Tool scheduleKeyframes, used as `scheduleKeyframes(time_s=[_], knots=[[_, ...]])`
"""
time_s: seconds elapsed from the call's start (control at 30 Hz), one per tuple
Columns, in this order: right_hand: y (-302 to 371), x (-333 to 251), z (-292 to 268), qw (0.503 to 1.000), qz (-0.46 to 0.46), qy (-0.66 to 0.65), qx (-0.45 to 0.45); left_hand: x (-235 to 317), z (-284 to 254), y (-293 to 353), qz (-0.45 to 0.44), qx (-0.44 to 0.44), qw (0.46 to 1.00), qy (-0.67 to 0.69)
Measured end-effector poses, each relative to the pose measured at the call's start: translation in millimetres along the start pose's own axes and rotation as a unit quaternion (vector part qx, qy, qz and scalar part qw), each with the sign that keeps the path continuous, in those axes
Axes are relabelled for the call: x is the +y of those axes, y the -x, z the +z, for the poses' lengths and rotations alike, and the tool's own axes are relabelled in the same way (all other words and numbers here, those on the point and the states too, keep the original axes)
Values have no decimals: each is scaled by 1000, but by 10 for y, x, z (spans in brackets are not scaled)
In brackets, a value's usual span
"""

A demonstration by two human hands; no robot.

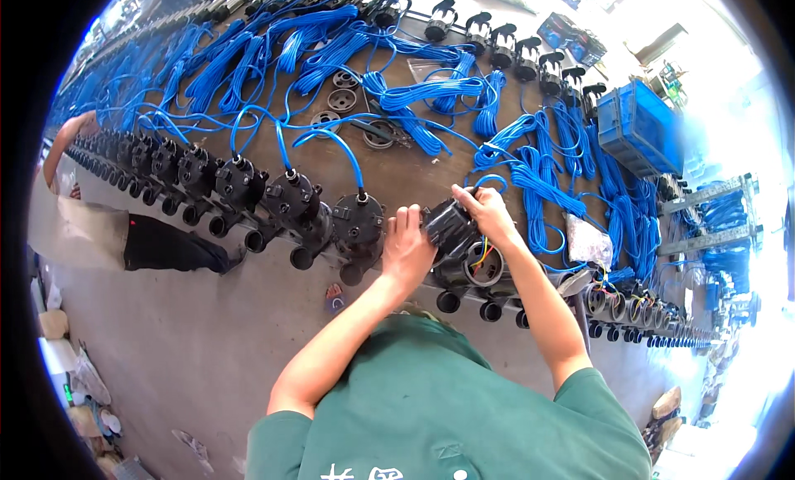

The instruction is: The person assembles a series of water pumps by hand at a long workbench, inserting components into the pump housings and using a hammer to tap them into place.

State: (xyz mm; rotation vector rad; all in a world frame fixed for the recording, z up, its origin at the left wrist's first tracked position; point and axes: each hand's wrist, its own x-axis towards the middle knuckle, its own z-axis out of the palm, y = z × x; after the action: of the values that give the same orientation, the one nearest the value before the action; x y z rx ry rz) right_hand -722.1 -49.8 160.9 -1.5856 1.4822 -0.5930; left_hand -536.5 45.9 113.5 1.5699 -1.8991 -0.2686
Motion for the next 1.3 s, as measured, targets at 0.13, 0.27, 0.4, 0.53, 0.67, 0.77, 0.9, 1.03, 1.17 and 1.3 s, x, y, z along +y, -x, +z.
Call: scheduleKeyframes(time_s=[0.13, 0.27, 0.4, 0.53, 0.67, 0.77, 0.9, 1.03, 1.17, 1.3], knots=[[140, -17, 181, 992, -43, 88, 83, 110, 213, 227, -58, -44, 991, -111], [239, -57, 272, 986, -69, 119, 90, 149, 24, 368, -70, -97, 988, -102], [376, -250, 224, 977, -68, 169, 115, 47, -35, 750, 0, -11, 997, -83], [432, -366, 401, 954, -83, 248, 146, 80, -151, 601, -22, -45, 993, -102], [520, -455, 539, 922, -117, 318, 186, -149, -299, 791, -28, 4, 993, 114], [596, -455, 645, 897, -134, 360, 218, -246, -468, 961, -125, 13, 941, 315], [638, -572, 757, 888, -132, 381, 222, -188, -392, 603, -178, -27, 866, 467], [619, -635, 592, 947, -99, 287, 102, -294, -85, 160, -158, -111, 862, 469], [358, -406, 167, 909, 174, -378, -25, -247, -79, 70, -215, -112, 757, 607], [-351, 154, -265, 662, 315, -678, 58, -47, -132, 17, -237, -121, 741, 616]])
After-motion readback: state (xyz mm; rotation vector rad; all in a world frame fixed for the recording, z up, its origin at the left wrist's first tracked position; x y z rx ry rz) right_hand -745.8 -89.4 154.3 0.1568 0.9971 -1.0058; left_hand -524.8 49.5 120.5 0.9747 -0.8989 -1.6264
